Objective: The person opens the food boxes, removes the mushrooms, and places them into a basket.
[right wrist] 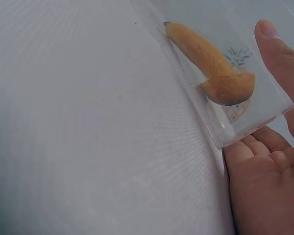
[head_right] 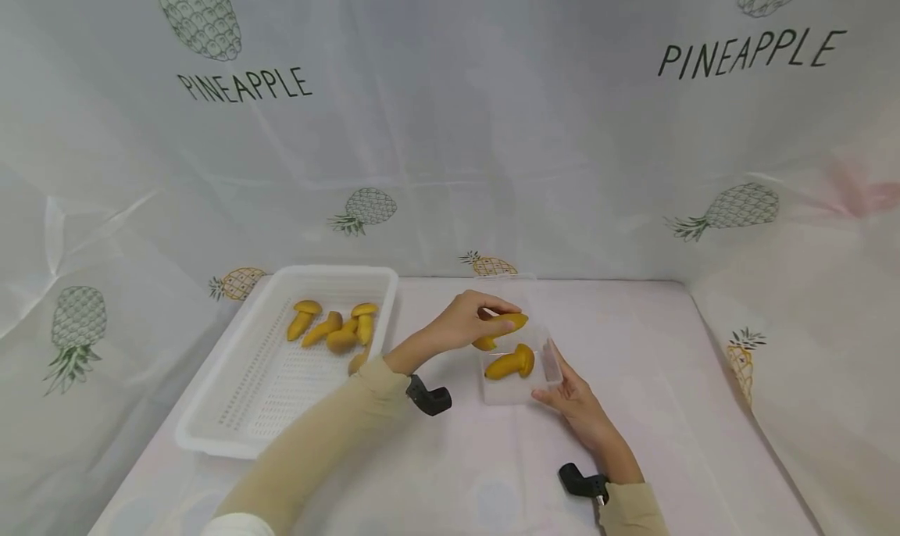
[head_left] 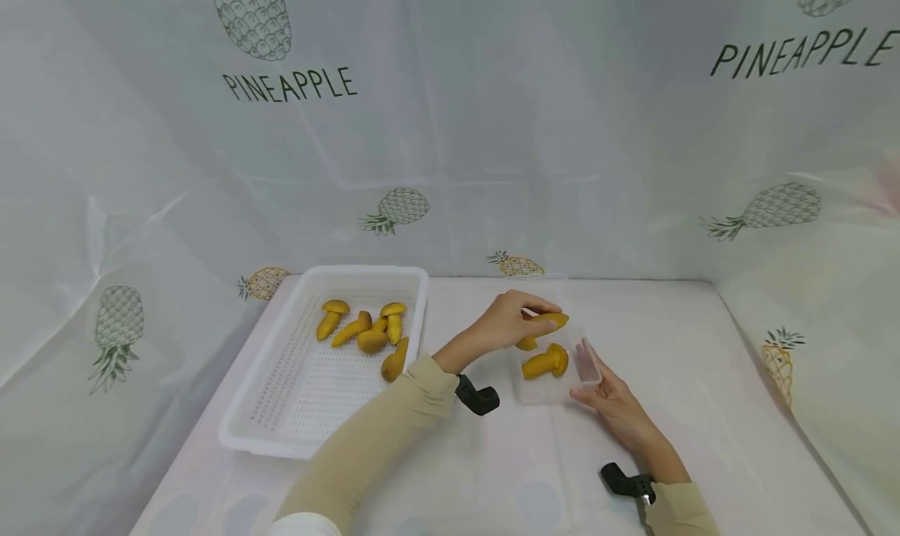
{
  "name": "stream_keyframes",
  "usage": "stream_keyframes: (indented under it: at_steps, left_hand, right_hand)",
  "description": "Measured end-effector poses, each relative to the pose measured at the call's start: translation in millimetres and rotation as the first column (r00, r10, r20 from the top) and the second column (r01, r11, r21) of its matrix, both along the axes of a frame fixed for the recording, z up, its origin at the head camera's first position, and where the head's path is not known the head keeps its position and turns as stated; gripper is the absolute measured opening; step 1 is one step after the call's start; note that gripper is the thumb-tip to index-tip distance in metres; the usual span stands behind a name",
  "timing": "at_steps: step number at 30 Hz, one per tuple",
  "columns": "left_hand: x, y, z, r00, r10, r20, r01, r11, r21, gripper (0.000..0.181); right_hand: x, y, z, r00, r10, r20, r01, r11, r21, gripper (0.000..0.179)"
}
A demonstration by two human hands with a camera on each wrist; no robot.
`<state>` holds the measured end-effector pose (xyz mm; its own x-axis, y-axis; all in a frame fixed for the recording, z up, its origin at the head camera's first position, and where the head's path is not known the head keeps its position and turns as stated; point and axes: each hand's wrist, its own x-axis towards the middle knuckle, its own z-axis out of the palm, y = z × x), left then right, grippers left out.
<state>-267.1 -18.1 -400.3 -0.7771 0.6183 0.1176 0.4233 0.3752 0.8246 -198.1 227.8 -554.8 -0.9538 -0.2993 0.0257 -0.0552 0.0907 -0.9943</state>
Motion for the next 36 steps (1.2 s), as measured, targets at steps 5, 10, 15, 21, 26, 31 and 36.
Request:
stream_keyframes:
  at_steps: [5, 10, 15, 21, 26, 31, 36]
  left_hand:
    - [-2.8, -25.5, 10.0, 0.999, 0.043, 0.012, -0.043, 0.999, 0.025, 0.028]
    - [-4.1, -55.5, 17.7, 0.994, 0.102, 0.04, -0.104, 0.994, 0.035, 0.031]
    - [-1.9, -85.5, 23.5, 0.986, 0.158, 0.056, -0.16, 0.987, 0.028, 0.033]
    - [4.1, -122.7, 31.1, 0.976, 0.215, 0.046, -0.216, 0.976, 0.015, 0.035]
    - [8.0, -153.5, 31.1, 0.966, 0.252, 0.061, -0.253, 0.967, 0.014, 0.034]
    - [10.2, -179.3, 28.5, 0.953, 0.301, 0.036, -0.301, 0.953, -0.007, 0.033]
    - [15.3, -204.3, 20.8, 0.941, 0.339, 0.021, -0.339, 0.941, -0.026, 0.035]
  right_hand:
    - [-0.3, 0, -1.6, 1.0, -0.004, 0.005, 0.004, 1.0, 0.008, 0.091]
    - [0.1, -1, -0.8, 1.0, 0.0, 0.004, 0.0, 1.0, 0.003, 0.091]
    - [0.0, 0, -1.4, 1.0, 0.007, 0.003, -0.007, 1.0, -0.011, 0.091]
    - [-0.4, 0, -2.1, 1.0, 0.006, 0.009, -0.006, 1.0, -0.025, 0.093]
    - [0.1, 0, -0.7, 1.0, 0.0, 0.011, 0.001, 1.0, -0.023, 0.093]
    - [0.3, 0, 0.2, 1.0, -0.003, 0.014, 0.003, 1.0, -0.023, 0.093]
    - [-0.7, -1, -1.7, 1.0, 0.006, 0.017, -0.005, 0.999, -0.035, 0.092]
